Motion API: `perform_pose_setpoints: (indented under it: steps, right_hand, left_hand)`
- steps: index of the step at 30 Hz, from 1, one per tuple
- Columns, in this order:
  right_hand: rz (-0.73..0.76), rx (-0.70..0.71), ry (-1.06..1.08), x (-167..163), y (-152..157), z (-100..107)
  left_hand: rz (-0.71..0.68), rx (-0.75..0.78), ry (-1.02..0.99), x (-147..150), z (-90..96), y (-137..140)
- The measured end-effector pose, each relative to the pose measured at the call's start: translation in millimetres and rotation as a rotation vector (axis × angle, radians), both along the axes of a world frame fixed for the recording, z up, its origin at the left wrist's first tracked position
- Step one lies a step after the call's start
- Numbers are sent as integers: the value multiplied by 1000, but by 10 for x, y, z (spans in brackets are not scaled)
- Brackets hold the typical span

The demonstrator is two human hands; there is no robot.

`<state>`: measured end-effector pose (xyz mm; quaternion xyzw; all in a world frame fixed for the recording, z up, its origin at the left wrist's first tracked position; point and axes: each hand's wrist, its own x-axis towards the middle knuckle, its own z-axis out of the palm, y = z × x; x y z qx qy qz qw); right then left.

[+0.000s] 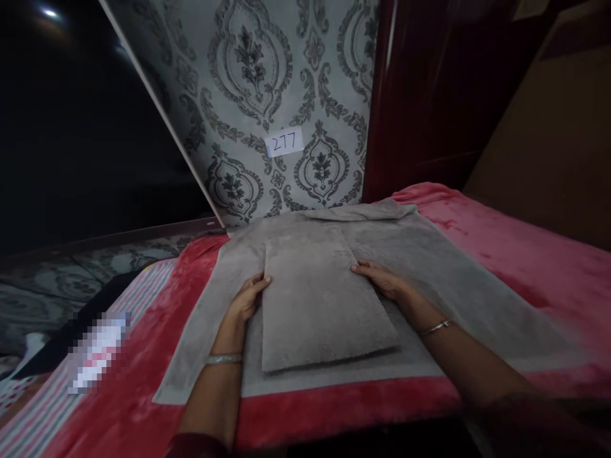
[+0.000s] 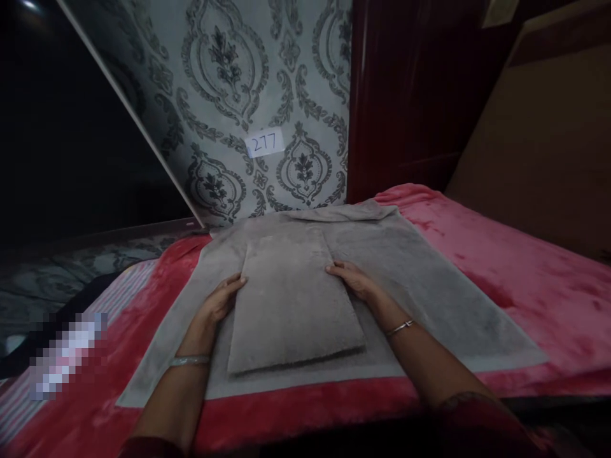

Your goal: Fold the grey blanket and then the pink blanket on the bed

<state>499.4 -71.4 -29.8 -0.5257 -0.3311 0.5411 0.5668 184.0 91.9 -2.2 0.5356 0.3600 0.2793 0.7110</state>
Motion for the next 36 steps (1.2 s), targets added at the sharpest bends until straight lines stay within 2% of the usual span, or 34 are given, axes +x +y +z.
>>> perform_pose_setpoints:
  steps: [4,9,12,16,20,24,31,36]
  right_hand:
    - [-26,14,-27,-28,-6,22]
    - [-99,12,-26,-87,3,13]
    - [-107,25,-27,-112,11,19]
    - [-106,21,-13,-122,26,15]
    - [-115,43,1,-115,50,-19]
    - [-105,69,27,-111,55,-15]
    - [-97,49,126,-179,97,103]
    - [-225,60,-77,-298,107,312]
  left_hand:
    - [27,76,-27,35,2,-83]
    - [244,182,35,145,-71,-167]
    - [314,214,82,163,-76,-181]
    - [289,158,99,113,-45,-176]
    - [322,14,105,32,12,-135]
    - [274,-45,97,23,107,-137]
    - [237,67,151,98,212,-163]
    - [191,192,269,71,333,-171]
